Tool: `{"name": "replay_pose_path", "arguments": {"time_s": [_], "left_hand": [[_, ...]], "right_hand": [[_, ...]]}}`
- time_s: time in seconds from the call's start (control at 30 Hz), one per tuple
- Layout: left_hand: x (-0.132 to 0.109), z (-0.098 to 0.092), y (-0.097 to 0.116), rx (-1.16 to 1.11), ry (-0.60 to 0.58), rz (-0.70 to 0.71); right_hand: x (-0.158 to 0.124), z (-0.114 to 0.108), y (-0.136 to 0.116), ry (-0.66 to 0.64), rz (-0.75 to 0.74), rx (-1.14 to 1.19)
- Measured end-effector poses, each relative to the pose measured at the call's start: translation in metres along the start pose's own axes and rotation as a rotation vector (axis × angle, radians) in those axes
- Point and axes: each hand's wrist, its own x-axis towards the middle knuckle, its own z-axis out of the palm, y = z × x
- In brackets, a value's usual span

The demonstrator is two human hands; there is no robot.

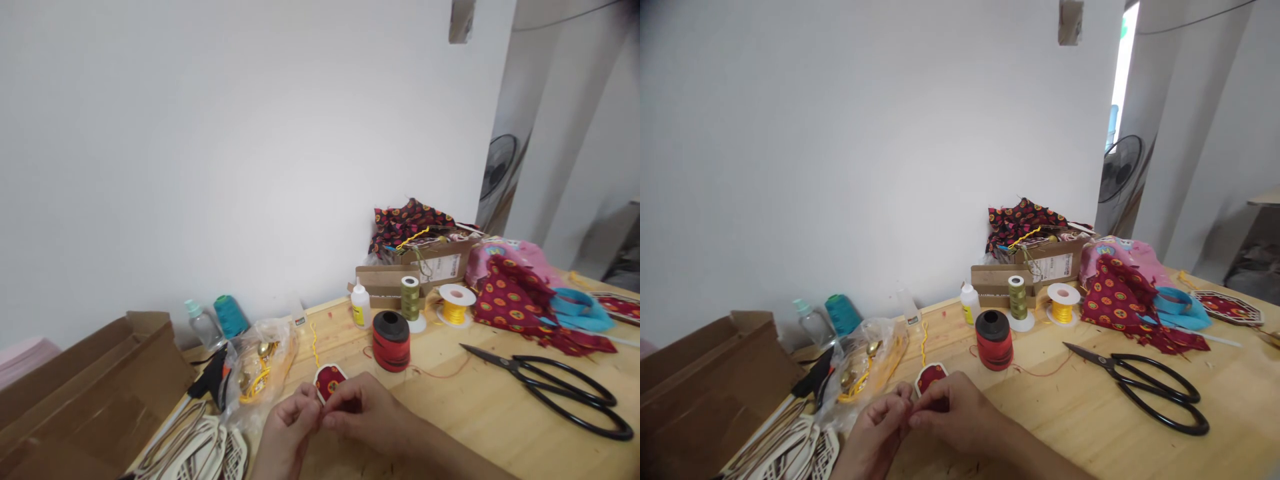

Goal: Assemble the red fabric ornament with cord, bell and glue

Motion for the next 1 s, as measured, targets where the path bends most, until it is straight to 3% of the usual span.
{"name": "replay_pose_path", "arguments": {"time_s": [0.4, 1.0], "left_hand": [[0.0006, -0.0037, -0.0029, 0.019, -0.044, 0.014], [0.0023, -0.0017, 0.0, -0.027, 0.001, -0.007]], "right_hand": [[-0.0002, -0.0002, -0.0007, -0.011, 0.022, 0.026], [0.0, 0.0001, -0.0021, -0.005, 0.005, 0.075]]}}
